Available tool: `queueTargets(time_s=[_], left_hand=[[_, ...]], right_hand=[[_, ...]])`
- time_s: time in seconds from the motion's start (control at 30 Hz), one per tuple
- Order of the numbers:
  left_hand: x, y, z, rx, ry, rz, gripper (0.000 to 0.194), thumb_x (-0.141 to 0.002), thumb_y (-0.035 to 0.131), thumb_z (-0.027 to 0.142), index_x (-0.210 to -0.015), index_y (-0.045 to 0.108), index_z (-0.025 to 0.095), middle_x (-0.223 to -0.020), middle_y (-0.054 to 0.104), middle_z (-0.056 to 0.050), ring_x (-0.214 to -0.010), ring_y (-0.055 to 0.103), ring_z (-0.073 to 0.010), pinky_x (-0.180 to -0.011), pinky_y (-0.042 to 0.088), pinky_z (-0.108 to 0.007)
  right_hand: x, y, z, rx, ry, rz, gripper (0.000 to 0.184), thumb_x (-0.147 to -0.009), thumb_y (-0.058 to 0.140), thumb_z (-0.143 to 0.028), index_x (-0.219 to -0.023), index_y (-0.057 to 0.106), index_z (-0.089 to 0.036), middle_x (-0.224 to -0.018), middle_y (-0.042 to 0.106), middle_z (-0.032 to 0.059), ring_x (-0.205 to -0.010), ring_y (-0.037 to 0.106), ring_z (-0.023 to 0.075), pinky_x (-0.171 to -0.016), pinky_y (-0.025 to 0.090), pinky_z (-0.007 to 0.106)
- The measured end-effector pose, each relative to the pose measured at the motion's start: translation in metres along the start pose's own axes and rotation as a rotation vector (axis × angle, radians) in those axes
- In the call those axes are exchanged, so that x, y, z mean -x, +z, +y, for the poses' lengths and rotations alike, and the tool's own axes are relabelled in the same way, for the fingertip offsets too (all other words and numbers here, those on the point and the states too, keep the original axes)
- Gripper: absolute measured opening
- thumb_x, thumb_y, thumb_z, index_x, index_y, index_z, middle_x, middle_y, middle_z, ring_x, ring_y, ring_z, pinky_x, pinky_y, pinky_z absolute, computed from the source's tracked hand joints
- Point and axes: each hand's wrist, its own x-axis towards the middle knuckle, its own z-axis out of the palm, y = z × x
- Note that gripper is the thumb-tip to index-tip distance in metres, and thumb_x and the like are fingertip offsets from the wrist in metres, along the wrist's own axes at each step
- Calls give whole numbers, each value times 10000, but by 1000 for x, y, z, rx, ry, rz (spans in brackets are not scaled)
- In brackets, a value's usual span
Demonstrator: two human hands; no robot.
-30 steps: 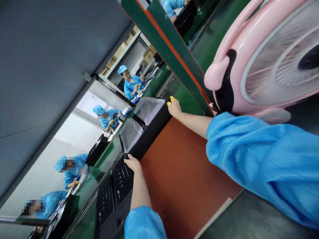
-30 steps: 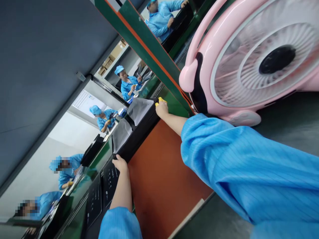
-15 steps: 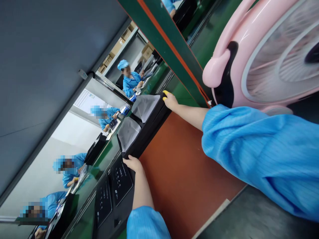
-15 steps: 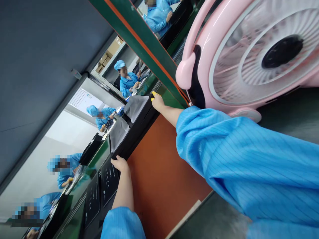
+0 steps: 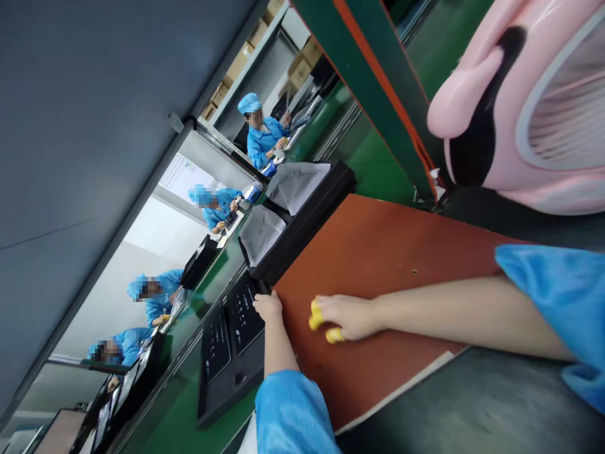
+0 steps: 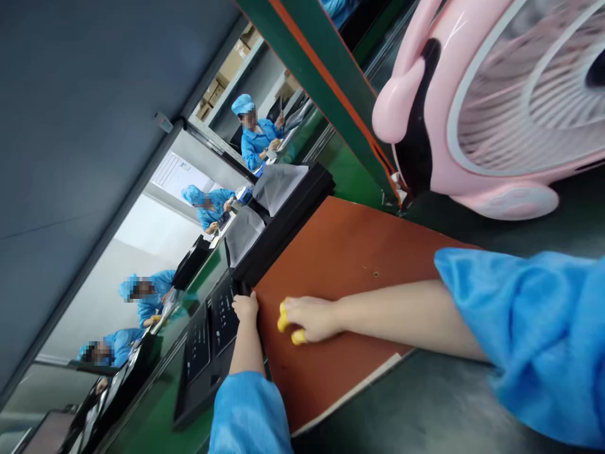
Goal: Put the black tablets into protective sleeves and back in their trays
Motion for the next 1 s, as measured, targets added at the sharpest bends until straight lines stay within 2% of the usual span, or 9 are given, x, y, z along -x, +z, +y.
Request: queueTargets(time_s=[0.07,0.2,0.43,0.53,0.6,0.7,0.8,0.87,1.0], left_hand=[[1,-8,0,-88,-32,-86,292,-775,591,302,-967,531,90,-1083,537,-143,-1038,513,-248,-896,406,-451],[13,-43,-7,-232,28,-180,319,-844,494,351,-1046,542,109,-1083,560,-97,-1017,530,-203,-897,416,-409],[68,-153,-57,-355,198,-275,274,-871,396,212,-1048,527,48,-1076,581,-184,-1068,522,-229,-875,369,-273],[102,-192,-62,-327,257,-300,267,-871,375,215,-1011,531,50,-1030,589,-187,-1015,535,-250,-846,375,-298],[127,-204,-57,-286,293,-337,243,-853,398,209,-968,548,56,-996,598,-185,-976,544,-257,-834,382,-318],[166,-203,-45,-198,358,-471,182,-786,477,139,-918,585,77,-947,626,-143,-908,571,-223,-811,407,-292],[191,-197,-44,-82,412,-595,180,-723,523,77,-863,625,128,-889,654,-64,-850,594,-163,-793,433,-227],[194,-203,-56,-3,405,-522,182,-753,505,111,-885,624,153,-969,642,-55,-959,570,-159,-883,405,-223],[172,-237,-113,70,85,-2,303,-811,445,252,-1090,504,151,-1298,445,-117,-1305,251,-238,-1080,211,-346]], right_hand=[[10,8,-1,100,-55,-156,138,-694,584,-221,-794,663,-274,-796,610,17,-814,546,176,-763,441,309],[-1,-13,10,240,170,-18,230,-751,429,-147,-811,650,-176,-874,588,104,-906,510,237,-797,404,377],[-9,-22,0,-68,335,91,90,-693,529,-182,-694,618,-164,-928,568,114,-1056,448,288,-952,305,426],[7,5,-34,-329,469,82,118,-658,599,-250,-747,604,-174,-954,580,101,-1059,465,261,-959,332,400],[22,36,-71,-543,590,41,229,-689,575,-323,-863,581,-175,-933,599,97,-963,532,224,-868,421,383],[43,85,-129,-876,758,-48,287,-804,385,-391,-876,541,-162,-826,626,93,-774,601,186,-672,502,355],[54,108,-162,-1086,917,43,244,-828,327,-311,-861,517,-161,-810,631,81,-708,604,142,-662,507,296],[59,101,-165,-1165,997,142,186,-808,355,-253,-836,511,-156,-768,629,70,-671,597,128,-674,505,271],[82,54,-146,-1261,1039,257,182,-774,374,-197,-777,545,-135,-660,623,64,-619,585,135,-706,502,276]])
